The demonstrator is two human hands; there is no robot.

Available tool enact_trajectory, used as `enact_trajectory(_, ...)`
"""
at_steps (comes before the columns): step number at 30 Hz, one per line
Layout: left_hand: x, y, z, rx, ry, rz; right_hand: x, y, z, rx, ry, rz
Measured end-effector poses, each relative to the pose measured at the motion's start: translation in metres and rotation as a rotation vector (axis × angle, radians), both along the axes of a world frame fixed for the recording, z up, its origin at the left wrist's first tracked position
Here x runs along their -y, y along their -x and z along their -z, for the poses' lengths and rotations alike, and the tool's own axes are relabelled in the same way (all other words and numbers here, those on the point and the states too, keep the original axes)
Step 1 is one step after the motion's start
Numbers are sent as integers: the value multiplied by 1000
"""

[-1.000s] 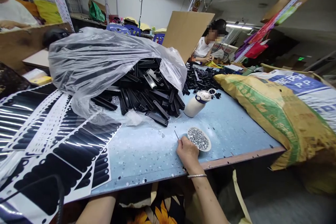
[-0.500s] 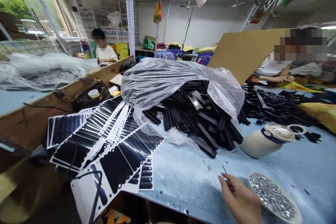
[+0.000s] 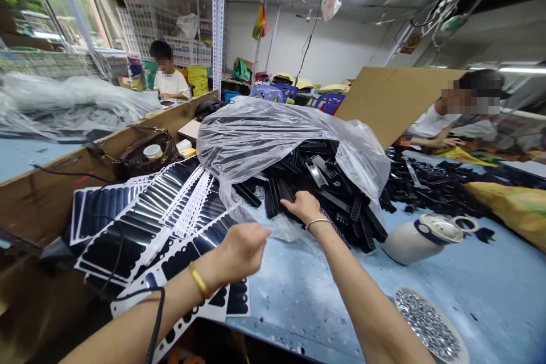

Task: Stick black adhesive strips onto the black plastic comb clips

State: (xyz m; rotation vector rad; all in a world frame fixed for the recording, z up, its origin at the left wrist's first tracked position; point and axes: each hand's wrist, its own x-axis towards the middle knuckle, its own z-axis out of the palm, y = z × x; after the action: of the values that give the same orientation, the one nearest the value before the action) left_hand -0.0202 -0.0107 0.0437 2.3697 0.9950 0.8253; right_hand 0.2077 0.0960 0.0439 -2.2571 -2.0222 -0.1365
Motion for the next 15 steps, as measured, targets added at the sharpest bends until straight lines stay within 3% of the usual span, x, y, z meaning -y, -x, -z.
enact_trajectory(2,-45,-22,-2,-28,168,-201,-1,0,6,40,35,2)
enact_trajectory(6,-106,-66,12,-47,283,-356,14,-10,11,79,70,-13)
enact_trajectory(10,-126,-95,32,-38,409,-438,34,-27,12,78,69,1)
enact_trajectory(15,-134,-105,45,74,572,-513,52,-49,14,24,37,28)
